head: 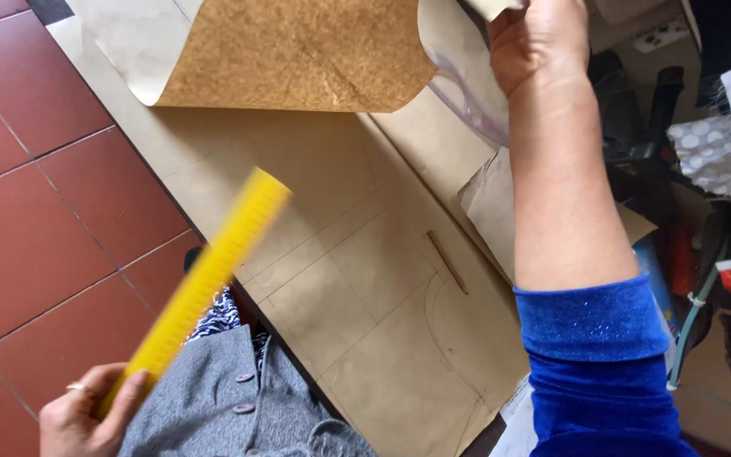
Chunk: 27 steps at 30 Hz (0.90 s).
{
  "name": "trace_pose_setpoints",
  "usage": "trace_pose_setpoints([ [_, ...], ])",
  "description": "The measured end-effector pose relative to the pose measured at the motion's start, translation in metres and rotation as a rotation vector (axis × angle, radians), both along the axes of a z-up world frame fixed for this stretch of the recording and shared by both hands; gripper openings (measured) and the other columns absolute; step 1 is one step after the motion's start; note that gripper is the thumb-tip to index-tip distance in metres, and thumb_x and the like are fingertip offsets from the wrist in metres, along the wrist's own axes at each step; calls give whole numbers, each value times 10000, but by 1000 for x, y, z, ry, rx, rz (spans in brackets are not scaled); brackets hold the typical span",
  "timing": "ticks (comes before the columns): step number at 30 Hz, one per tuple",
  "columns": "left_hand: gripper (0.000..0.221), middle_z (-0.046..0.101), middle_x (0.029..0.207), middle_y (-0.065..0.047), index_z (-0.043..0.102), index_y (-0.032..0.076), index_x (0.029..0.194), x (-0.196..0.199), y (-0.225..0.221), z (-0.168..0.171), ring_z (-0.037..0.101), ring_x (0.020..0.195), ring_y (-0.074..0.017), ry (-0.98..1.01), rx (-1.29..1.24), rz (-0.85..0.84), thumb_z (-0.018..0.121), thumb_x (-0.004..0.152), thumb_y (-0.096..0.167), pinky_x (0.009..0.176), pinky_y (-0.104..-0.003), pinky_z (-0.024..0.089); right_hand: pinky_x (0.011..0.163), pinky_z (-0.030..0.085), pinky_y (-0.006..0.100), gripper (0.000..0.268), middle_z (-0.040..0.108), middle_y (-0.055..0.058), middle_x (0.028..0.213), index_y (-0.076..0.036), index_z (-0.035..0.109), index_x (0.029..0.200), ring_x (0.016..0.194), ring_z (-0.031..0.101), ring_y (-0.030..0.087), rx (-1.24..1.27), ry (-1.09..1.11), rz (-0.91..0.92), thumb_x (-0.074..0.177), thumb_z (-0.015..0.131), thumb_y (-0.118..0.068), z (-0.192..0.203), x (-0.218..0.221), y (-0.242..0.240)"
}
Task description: Drafting a garment pattern on brown paper using rulers and a pen.
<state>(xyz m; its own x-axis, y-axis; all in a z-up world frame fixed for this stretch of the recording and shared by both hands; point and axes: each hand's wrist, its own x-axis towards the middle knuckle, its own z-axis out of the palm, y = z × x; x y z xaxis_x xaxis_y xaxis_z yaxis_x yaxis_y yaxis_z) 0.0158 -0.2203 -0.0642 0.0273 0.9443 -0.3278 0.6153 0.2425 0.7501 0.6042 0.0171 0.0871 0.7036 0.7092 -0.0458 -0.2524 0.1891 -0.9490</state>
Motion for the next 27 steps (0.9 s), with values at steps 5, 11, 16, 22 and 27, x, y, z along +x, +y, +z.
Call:
trace_pose_setpoints([
  [5,234,744,737,98,722,330,916,44,24,10,711,649,-115,416,-31,-350,623,789,501,629,-322,549,686,647,437,143,733,153,787,5,674,801,789,734,297,-6,88,107,715,637,113,17,-43,-10],
  [11,304,750,801,83,673,356,988,83,58,26,720,804,-166,531,-68,-458,558,806,570,651,-400,553,605,648,463,251,647,141,608,-17,533,627,600,688,292,-9,121,39,602,599,224,10,-49,-12],
  [16,336,761,820,63,679,331,998,103,74,37,719,777,-193,507,-107,-545,519,838,579,645,-422,578,615,643,450,195,683,166,639,5,597,673,606,695,285,-19,129,54,634,564,192,0,-43,-13],
  [22,336,757,841,52,658,342,1035,111,77,45,708,809,-204,534,-206,-548,492,858,574,644,-414,562,644,633,464,186,707,181,696,18,622,706,669,712,305,20,172,89,648,615,194,1,-45,-15],
  [27,340,757,888,71,657,341,1063,114,81,53,713,827,-178,547,-245,-559,497,866,567,654,-400,588,637,631,446,190,703,166,700,10,611,714,675,708,293,17,169,84,662,624,192,2,-43,-17],
])
